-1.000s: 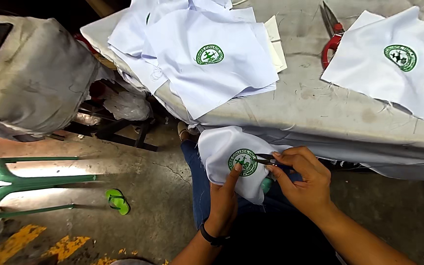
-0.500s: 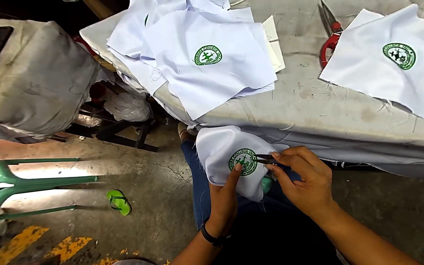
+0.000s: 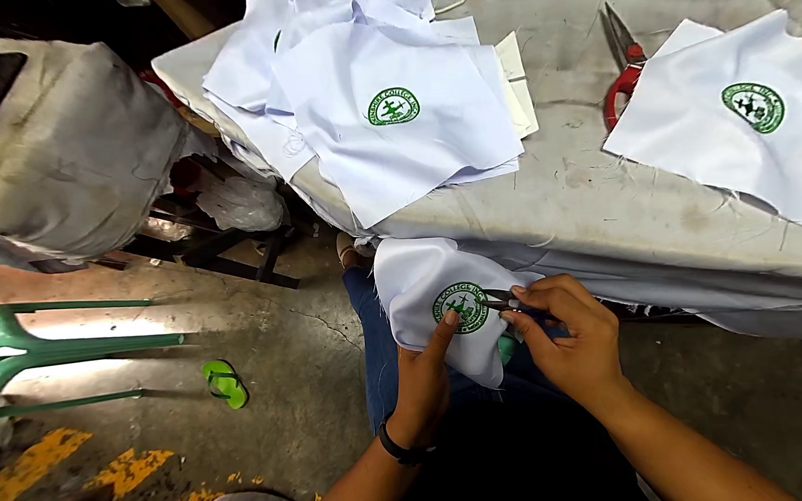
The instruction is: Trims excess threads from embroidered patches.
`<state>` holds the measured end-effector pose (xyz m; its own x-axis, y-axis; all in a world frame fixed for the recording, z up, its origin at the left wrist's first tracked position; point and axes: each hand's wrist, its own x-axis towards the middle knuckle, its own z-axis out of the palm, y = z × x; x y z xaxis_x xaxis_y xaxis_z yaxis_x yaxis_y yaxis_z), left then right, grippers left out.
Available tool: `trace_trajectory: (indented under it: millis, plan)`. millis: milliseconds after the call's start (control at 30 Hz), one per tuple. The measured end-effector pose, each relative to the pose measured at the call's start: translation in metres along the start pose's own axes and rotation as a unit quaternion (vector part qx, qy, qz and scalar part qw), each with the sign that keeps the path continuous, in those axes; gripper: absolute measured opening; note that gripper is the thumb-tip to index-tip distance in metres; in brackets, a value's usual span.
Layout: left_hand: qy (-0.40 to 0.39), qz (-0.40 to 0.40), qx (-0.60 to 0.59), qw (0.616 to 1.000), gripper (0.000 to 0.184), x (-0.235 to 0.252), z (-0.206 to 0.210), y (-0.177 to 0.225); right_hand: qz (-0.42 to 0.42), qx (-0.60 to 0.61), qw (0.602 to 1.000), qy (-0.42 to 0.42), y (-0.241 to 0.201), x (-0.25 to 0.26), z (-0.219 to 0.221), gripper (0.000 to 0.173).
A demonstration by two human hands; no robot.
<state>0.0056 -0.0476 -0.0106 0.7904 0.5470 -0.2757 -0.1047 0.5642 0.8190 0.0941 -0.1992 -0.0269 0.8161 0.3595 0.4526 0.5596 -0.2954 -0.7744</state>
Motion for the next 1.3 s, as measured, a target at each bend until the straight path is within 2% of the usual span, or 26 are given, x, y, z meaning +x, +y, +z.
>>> trace_trajectory:
  millis: [100,300,667,1133,1300]
  plan:
    - [0.000,-0.021,-0.019,1.000,0.025,0.000,0.001,0.001,0.036,0.060,0.998,-0.003,-0.001,0.001,0.001,0.020]
    - [0.000,-0.048,-0.046,0.998,0.021,0.000,0.001,0.002,0.033,0.087,0.996,0.003,-0.001,0.000,0.002,0.016]
    - [0.021,-0.014,-0.027,0.999,0.025,0.001,0.000,0.000,-0.022,-0.001,0.999,-0.044,-0.004,0.000,-0.005,0.020]
    - [0.013,0.020,0.013,1.000,0.026,0.000,-0.001,-0.001,-0.034,-0.065,0.997,-0.022,-0.003,0.005,-0.010,0.019]
    - [0.014,0.028,0.010,0.999,0.028,0.000,-0.001,-0.001,-0.032,-0.036,0.999,-0.010,-0.001,0.005,-0.007,0.019]
